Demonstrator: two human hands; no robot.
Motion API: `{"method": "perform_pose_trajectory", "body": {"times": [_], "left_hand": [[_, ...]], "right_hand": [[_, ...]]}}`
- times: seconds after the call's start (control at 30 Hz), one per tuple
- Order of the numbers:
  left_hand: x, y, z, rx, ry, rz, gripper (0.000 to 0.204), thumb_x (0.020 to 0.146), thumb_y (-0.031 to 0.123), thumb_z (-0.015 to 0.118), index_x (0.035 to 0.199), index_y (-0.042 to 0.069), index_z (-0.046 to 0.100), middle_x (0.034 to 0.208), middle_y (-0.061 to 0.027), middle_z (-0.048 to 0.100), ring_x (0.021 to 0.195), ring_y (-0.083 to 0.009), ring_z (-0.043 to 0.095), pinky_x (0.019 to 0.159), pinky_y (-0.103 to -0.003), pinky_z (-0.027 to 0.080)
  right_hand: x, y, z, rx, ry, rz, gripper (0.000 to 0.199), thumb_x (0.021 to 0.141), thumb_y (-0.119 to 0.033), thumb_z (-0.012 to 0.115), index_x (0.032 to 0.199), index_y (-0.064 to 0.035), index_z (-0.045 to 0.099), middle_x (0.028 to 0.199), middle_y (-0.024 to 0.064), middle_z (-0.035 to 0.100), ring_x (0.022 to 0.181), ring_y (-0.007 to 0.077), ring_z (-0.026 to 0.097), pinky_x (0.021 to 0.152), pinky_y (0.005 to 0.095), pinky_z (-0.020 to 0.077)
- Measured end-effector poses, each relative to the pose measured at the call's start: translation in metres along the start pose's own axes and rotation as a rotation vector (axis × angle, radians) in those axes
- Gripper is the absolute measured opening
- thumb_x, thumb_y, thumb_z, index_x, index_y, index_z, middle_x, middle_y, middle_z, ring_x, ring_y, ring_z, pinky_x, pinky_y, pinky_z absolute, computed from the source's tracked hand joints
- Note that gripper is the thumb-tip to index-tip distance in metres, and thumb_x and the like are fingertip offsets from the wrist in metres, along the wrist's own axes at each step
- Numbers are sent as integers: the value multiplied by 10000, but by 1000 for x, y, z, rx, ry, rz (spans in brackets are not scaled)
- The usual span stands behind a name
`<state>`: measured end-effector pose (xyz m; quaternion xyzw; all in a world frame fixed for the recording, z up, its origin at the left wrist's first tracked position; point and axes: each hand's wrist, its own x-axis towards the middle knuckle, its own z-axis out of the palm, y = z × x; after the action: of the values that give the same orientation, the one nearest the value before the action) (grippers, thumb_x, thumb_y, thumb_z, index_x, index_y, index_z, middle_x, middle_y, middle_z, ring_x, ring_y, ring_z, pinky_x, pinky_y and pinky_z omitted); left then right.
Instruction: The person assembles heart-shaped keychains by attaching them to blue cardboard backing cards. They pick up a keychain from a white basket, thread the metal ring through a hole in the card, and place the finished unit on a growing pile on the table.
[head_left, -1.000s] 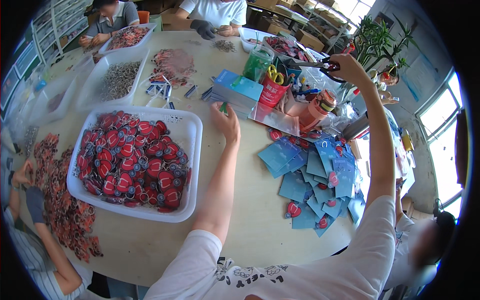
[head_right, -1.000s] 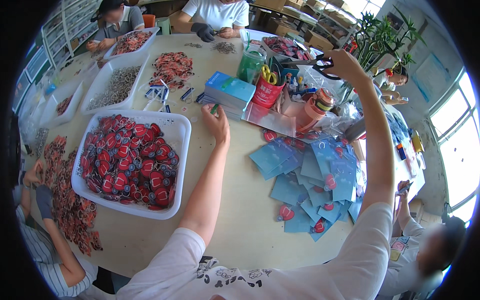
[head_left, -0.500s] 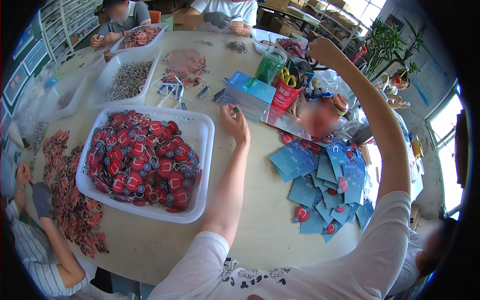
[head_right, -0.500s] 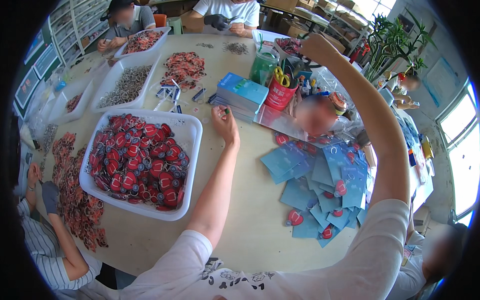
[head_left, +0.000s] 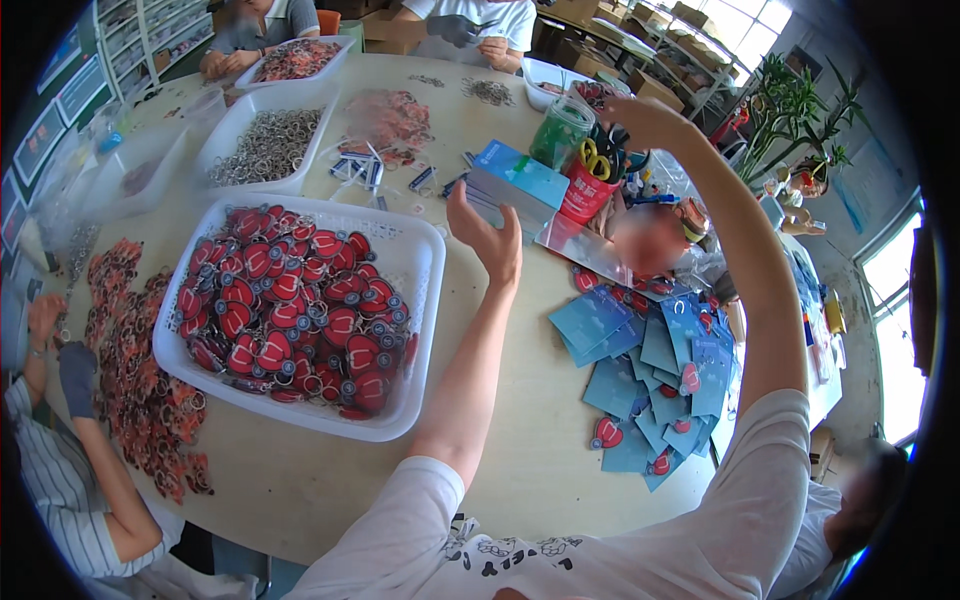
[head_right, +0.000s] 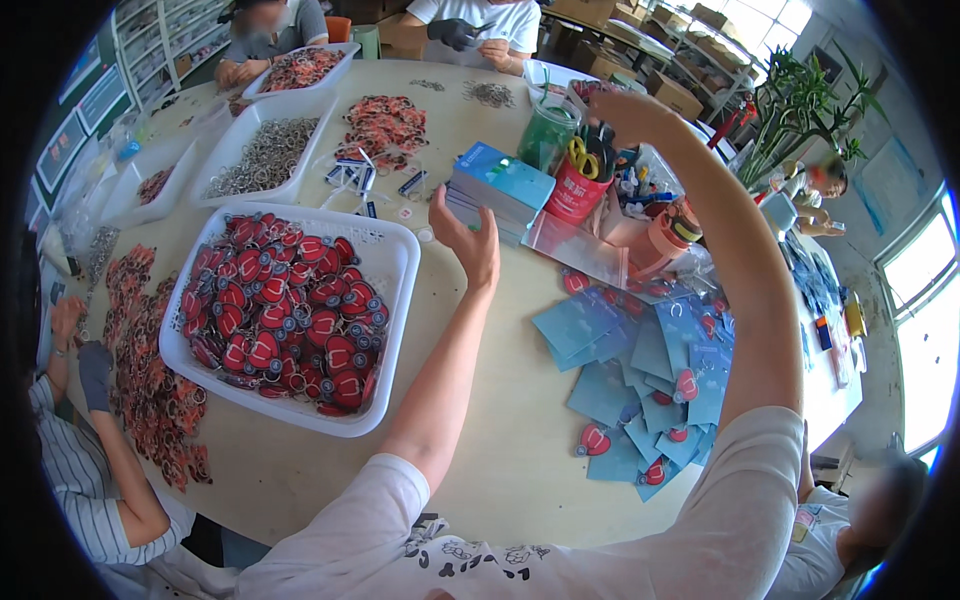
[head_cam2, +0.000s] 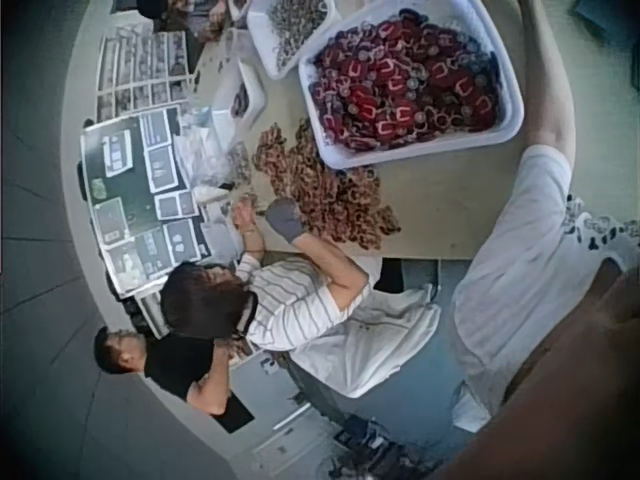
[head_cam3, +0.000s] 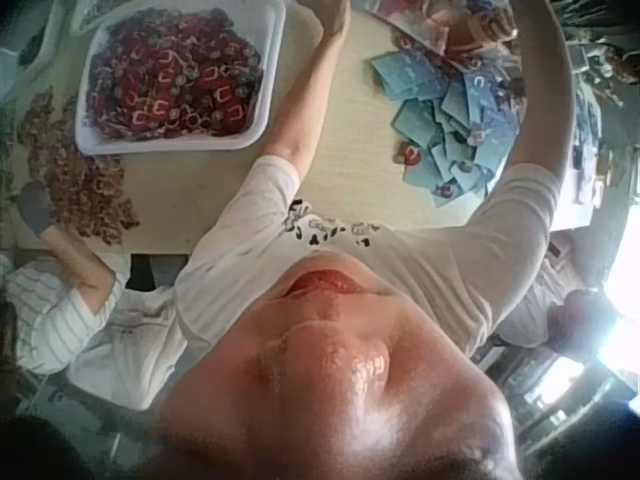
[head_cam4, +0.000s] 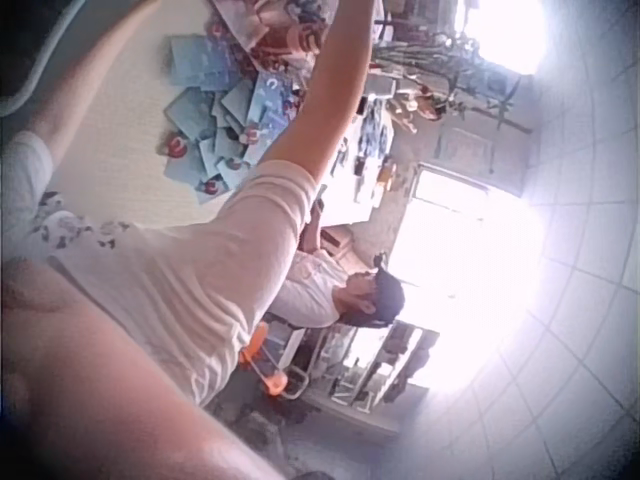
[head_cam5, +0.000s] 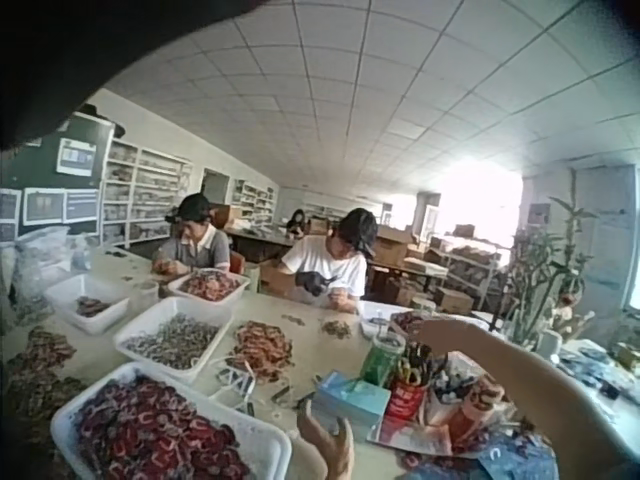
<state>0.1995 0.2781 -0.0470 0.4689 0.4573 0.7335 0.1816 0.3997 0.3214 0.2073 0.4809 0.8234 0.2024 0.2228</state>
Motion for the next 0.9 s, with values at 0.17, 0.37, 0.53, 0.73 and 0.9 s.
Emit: {"method": "perform_pose_trajectory", "body": {"times": [0.17, 0.37, 0.53, 0.73, 0.9], "left_hand": [[-4, 5, 3, -109, -119, -51, 714, 779, 79, 577, 1421, -2, 276, 1456, -243, 281, 1374, -397, 227, 1116, -513, 170], [6, -9, 5, -165, -151, -179, 703, 778, 54, 523, 1433, 3, 272, 1485, -255, 227, 1405, -388, 182, 1140, -489, 150], [5, -10, 7, -179, -142, -169, 686, 770, 45, 516, 1415, -25, 291, 1459, -265, 269, 1389, -395, 217, 1142, -477, 160], [4, -12, 11, -145, -128, -184, 678, 762, 40, 532, 1396, -40, 304, 1423, -253, 314, 1361, -389, 260, 1135, -474, 176], [4, -15, 10, -172, -117, -139, 710, 749, 43, 551, 1407, -27, 294, 1429, -248, 310, 1360, -395, 253, 1129, -488, 178]], "right_hand": [[-23, 4, -3, 72, 266, 41, 438, 655, -63, 703, 1083, -67, 606, 1098, 105, 604, 1032, 282, 603, 875, 399, 494], [16, -122, -21, 661, 254, -67, 694, 785, -466, 725, 1302, -62, 500, 1229, 180, 591, 1152, 308, 565, 964, 401, 458], [84, -147, 1, 548, 91, 189, 1177, 659, -648, 737, 1441, 45, 197, 1275, 291, 523, 1209, 379, 510, 994, 409, 432], [116, -129, 9, 618, -132, 203, 1124, 546, -680, 771, 1240, 140, 443, 1154, 305, 585, 1077, 375, 592, 905, 388, 472], [114, -130, 11, 629, -81, 201, 1014, 531, -674, 773, 1099, 137, 559, 1075, 282, 619, 968, 364, 621, 829, 387, 487]]}}
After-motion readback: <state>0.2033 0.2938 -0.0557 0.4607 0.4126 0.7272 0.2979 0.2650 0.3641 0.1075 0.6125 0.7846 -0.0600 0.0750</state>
